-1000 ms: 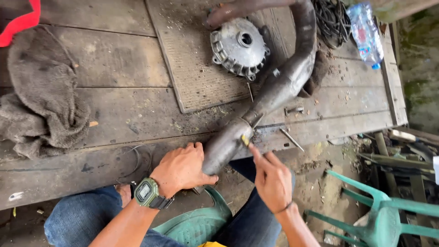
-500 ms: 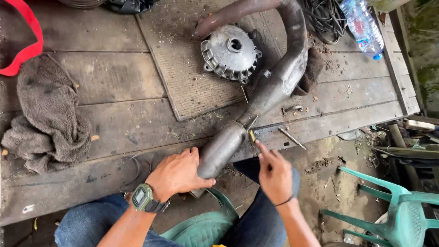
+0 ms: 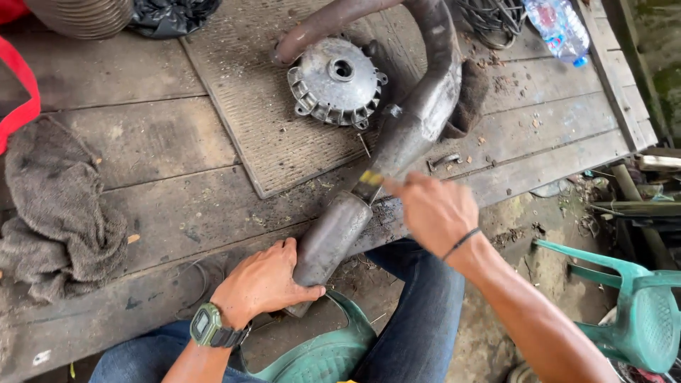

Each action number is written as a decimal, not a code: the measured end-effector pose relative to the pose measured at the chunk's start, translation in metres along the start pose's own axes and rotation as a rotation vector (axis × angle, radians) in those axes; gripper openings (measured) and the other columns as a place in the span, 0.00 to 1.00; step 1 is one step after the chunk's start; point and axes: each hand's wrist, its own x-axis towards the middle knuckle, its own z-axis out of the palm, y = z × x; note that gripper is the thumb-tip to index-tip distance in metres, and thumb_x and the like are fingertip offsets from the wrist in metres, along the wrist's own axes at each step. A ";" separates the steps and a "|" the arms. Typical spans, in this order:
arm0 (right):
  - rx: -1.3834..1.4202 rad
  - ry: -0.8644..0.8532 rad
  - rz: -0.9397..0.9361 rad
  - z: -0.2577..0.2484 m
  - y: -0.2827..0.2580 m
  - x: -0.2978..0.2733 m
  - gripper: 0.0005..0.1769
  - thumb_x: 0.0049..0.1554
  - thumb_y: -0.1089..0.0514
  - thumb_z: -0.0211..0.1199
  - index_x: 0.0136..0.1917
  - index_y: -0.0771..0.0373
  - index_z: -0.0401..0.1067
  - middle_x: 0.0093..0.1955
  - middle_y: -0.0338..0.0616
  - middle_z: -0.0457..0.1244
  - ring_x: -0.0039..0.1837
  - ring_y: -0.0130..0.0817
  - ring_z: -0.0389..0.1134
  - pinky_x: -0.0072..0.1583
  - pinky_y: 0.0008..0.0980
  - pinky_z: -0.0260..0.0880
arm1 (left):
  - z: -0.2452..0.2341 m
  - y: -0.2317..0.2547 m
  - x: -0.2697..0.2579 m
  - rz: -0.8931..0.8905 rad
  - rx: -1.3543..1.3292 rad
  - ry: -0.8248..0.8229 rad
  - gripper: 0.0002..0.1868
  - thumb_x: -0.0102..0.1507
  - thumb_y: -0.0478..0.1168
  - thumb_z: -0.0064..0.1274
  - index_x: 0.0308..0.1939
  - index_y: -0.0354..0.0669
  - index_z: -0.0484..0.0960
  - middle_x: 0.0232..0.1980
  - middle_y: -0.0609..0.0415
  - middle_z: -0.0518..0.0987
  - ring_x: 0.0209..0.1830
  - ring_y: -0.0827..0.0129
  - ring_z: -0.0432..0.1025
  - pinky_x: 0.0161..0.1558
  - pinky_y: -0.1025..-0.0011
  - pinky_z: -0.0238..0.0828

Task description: Cleaning a motorcycle exhaust pipe by scrubbing it with a small brush.

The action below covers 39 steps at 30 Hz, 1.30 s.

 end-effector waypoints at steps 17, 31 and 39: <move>-0.126 -0.260 -0.117 -0.030 -0.004 0.022 0.30 0.60 0.68 0.44 0.68 0.42 0.71 0.44 0.44 0.71 0.33 0.42 0.71 0.33 0.40 0.71 | 0.018 -0.010 0.013 -0.031 0.156 0.027 0.49 0.60 0.75 0.52 0.66 0.38 0.63 0.61 0.48 0.73 0.59 0.50 0.71 0.54 0.50 0.72; -0.004 -0.099 -0.034 0.008 0.008 0.029 0.29 0.57 0.70 0.46 0.66 0.50 0.74 0.33 0.44 0.68 0.25 0.39 0.63 0.26 0.39 0.62 | 0.011 -0.005 0.009 -0.076 0.113 -0.004 0.48 0.59 0.74 0.54 0.66 0.39 0.63 0.60 0.48 0.75 0.57 0.50 0.73 0.53 0.51 0.73; 0.069 -0.017 0.028 0.021 0.010 0.022 0.39 0.56 0.74 0.47 0.77 0.47 0.63 0.57 0.48 0.69 0.24 0.29 0.63 0.21 0.30 0.63 | 0.013 -0.006 0.010 -0.078 0.113 0.023 0.46 0.58 0.74 0.55 0.61 0.40 0.65 0.58 0.45 0.76 0.55 0.46 0.73 0.52 0.49 0.72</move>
